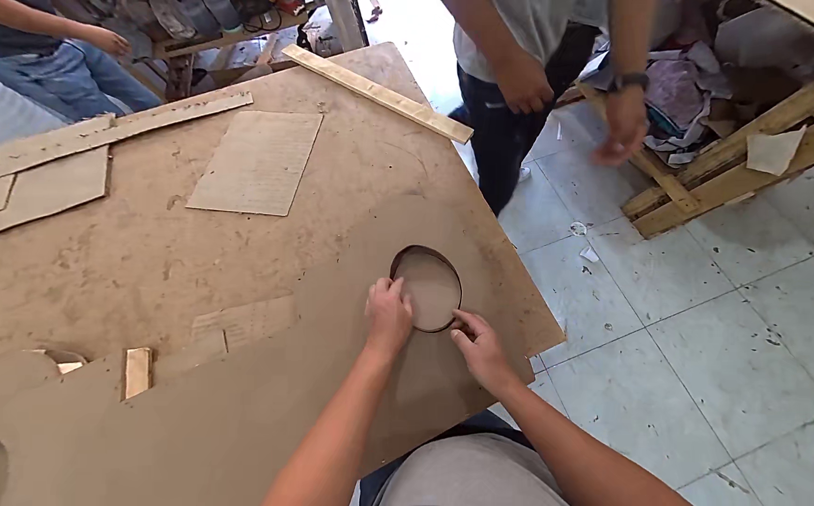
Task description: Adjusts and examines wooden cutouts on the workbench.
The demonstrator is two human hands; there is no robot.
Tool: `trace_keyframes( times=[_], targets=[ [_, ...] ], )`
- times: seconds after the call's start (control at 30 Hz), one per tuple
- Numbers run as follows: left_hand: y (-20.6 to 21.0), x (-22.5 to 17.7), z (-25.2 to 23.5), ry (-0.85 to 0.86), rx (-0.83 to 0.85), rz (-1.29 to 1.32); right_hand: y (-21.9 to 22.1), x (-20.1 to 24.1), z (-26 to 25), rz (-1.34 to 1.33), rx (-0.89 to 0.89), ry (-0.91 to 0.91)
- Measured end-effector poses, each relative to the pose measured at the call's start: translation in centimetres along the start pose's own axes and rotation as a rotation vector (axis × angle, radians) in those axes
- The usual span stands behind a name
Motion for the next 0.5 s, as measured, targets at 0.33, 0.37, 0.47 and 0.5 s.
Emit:
trace_keyframes(
  times=[0.33, 0.37, 0.47, 0.5],
  targets=[
    [4.4, 1.0, 5.1, 0.325, 0.21, -0.241, 0.0, 3.1, -0.1, 0.734, 0.213, -0.054],
    [4.0, 1.2, 5.2, 0.33, 0.24, -0.219, -0.3, 2.6, 0.2, 0.67, 0.202, -0.071],
    [3.2, 2.5, 6.8, 0.391, 0.16, -0.062, -1.9, -0.9, 2.8, 0.501, 0.035, -0.159],
    [3.0, 2.9, 7.8, 0.392, 0.121, -0.007, -2.7, -2.4, 4.3, 0.475, -0.054, -0.203]
  ],
)
Point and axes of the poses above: each hand's wrist, its own z-axis away from the middle knuckle, its own y-axis out of the palm, x = y × z, the point moved 1 cm from there along -z, towards the middle knuckle, and after that the axes turned 2 degrees about z, right-handed, at the moved point
